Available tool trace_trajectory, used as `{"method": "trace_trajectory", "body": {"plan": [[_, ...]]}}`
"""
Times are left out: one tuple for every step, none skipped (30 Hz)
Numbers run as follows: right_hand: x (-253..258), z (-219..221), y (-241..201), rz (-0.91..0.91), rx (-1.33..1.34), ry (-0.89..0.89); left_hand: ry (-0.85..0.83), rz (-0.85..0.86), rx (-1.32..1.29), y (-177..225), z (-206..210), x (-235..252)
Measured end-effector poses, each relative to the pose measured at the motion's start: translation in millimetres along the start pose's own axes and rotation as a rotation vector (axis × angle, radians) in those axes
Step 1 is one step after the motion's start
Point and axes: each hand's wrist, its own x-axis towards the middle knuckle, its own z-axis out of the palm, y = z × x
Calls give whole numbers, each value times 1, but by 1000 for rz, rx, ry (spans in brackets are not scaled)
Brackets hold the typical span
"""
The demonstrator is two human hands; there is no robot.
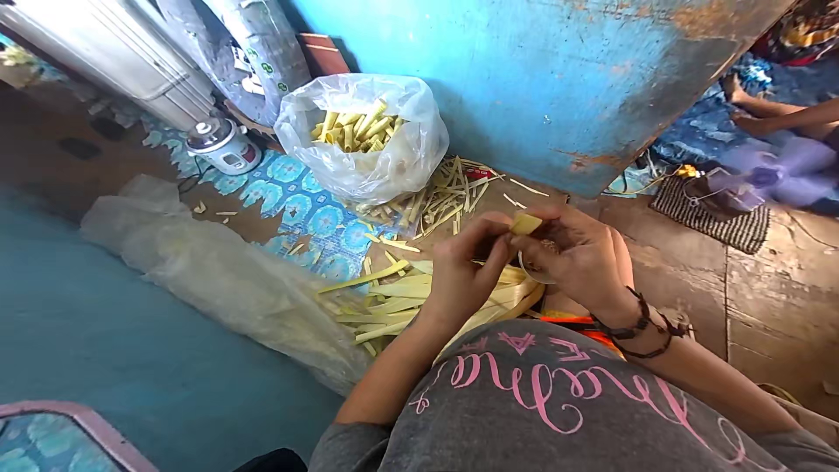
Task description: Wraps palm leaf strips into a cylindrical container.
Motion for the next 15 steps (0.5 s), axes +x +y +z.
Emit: {"method": "trace_trajectory", "body": {"plan": [[-1, 0, 0, 5, 46, 15, 19, -47, -88, 0, 2, 1], [-3, 0, 0, -19, 67, 45, 30, -107, -171, -1, 3, 2], [-4, -1, 0, -75, 77, 77, 32, -176, -230, -1, 5, 3], [-5, -2, 2, -148, 60, 108, 13, -240, -274, -1, 6, 3], [-6, -4, 4, -229, 12, 133, -25, -280, -318, 0, 7, 3], [-7, -7, 6, -313, -63, 156, -69, -293, -360, 3, 8, 3], [-8, -9, 8, -393, -153, 170, -106, -294, -391, 6, 8, 2], [-10, -12, 10, -457, -225, 182, -132, -293, -431, 10, 9, 1], [-11, -14, 11, -483, -255, 188, -147, -296, -458, 14, 10, 1], [-12, -16, 11, -467, -230, 182, -147, -291, -457, 16, 12, 1], [-12, -19, 10, -408, -160, 156, -141, -273, -431, 16, 14, 1], [-13, -22, 8, -322, -76, 118, -136, -243, -385, 15, 15, 2], [-13, -25, 7, -224, -5, 80, -134, -210, -331, 14, 15, 3], [-13, -27, 7, -130, 47, 51, -138, -183, -279, 13, 15, 3], [-13, -27, 7, -59, 63, 54, -138, -174, -241, 12, 16, 3]]}}
